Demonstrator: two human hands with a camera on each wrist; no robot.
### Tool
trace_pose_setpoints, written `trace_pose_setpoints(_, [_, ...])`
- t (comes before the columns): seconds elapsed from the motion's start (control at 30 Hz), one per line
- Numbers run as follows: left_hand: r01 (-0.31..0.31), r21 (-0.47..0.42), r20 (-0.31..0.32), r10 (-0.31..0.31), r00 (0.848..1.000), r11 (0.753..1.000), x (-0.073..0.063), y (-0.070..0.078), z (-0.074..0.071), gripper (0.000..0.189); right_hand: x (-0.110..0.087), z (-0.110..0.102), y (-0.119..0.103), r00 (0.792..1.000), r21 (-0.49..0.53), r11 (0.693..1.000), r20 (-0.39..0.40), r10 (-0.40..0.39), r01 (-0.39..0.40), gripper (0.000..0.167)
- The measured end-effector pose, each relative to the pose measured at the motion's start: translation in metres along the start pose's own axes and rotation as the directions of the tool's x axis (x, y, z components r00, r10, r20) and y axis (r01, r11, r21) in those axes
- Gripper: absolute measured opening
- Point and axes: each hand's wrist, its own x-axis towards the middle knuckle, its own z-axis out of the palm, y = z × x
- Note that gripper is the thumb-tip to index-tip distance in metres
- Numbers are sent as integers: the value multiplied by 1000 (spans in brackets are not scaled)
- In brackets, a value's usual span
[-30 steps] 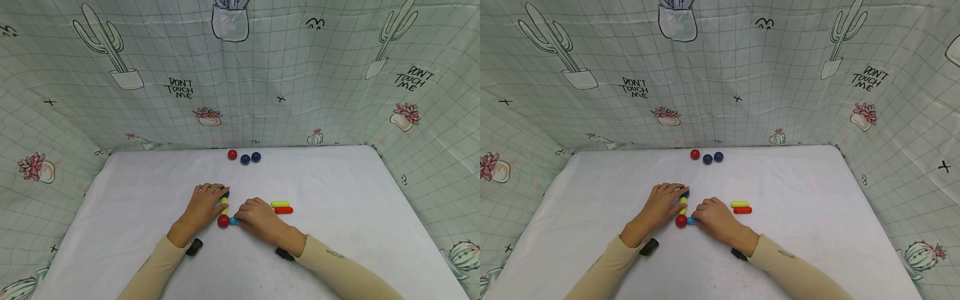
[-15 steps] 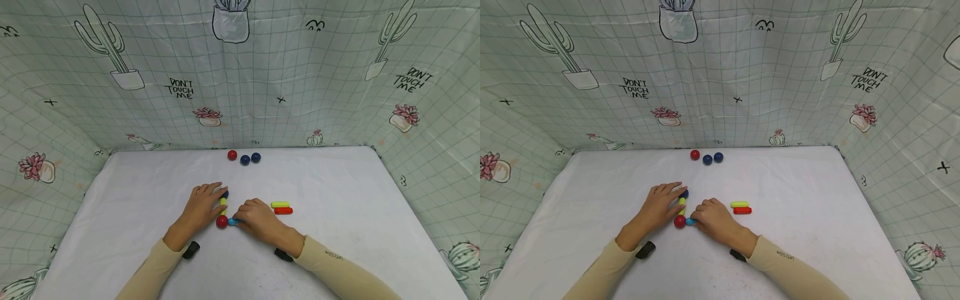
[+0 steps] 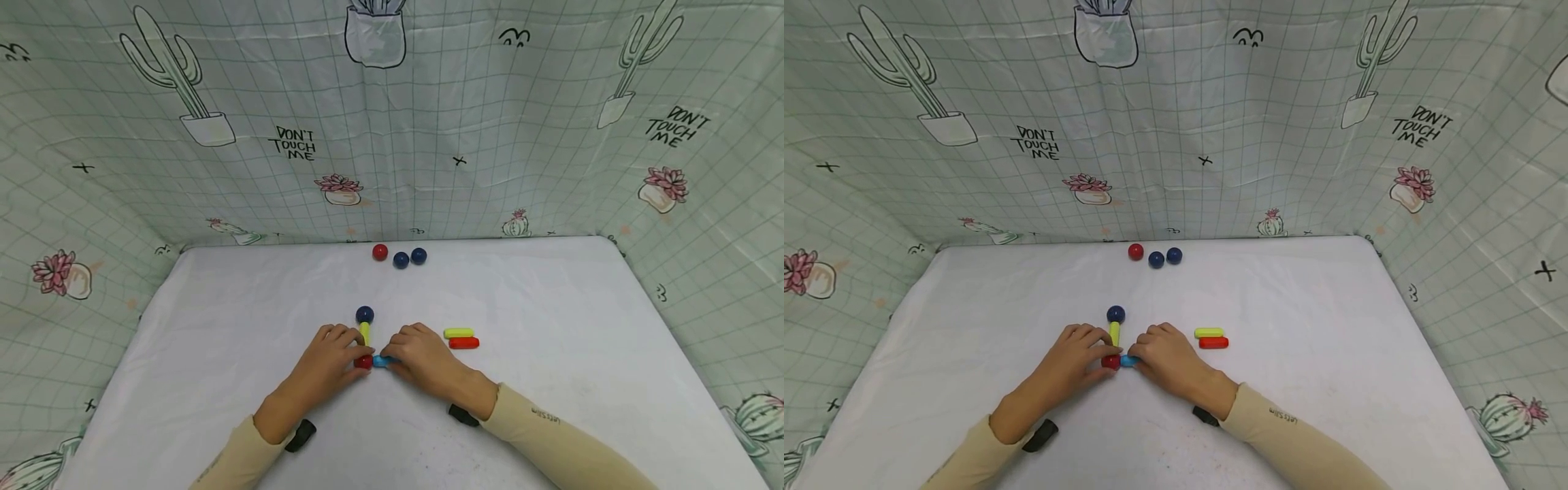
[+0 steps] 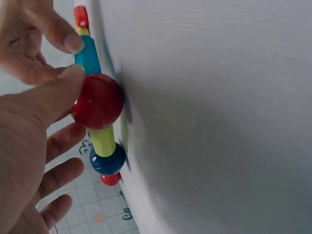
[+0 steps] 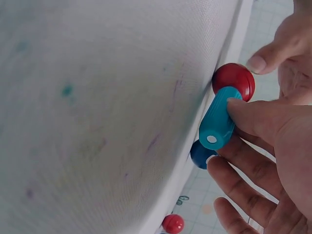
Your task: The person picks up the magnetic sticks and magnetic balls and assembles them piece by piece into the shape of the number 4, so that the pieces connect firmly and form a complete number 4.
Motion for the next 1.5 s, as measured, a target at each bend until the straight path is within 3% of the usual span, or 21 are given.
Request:
trace_pose_setpoints(0.2, [-4, 43, 3, 4, 1000, 999, -3, 1, 2, 29, 1, 1, 1, 1000, 6, 1000, -7, -5, 5, 17])
trace_pose_setpoints(0.43, [20, 32, -13, -20, 1000, 999, -5, 1, 3, 28, 3, 2, 1, 1000, 21, 1000, 7, -6, 6, 19])
trace_pose_setpoints(0.7, [28, 39, -12, -28, 1000, 999, -4, 1, 1, 28, 5, -10, 8, 1000, 25, 999, 16, 24, -24, 21])
trace_pose_setpoints(1.0, [57, 10, 7, -57, 998, 998, -3, 1, 0, 29, 14, -35, 53, 986, -10, 989, -78, 147, -148, 22])
trace_pose_setpoints(1.23, [55, 4, -9, -55, 998, 998, -3, 2, 1, 29, 28, -46, 93, 962, -102, 957, 2, 272, -270, 37])
trace_pose_setpoints(1.5, [66, 4, -21, -66, 998, 998, -2, 2, 2, 27, 44, -48, 119, 944, -144, 940, 74, 322, -309, 48])
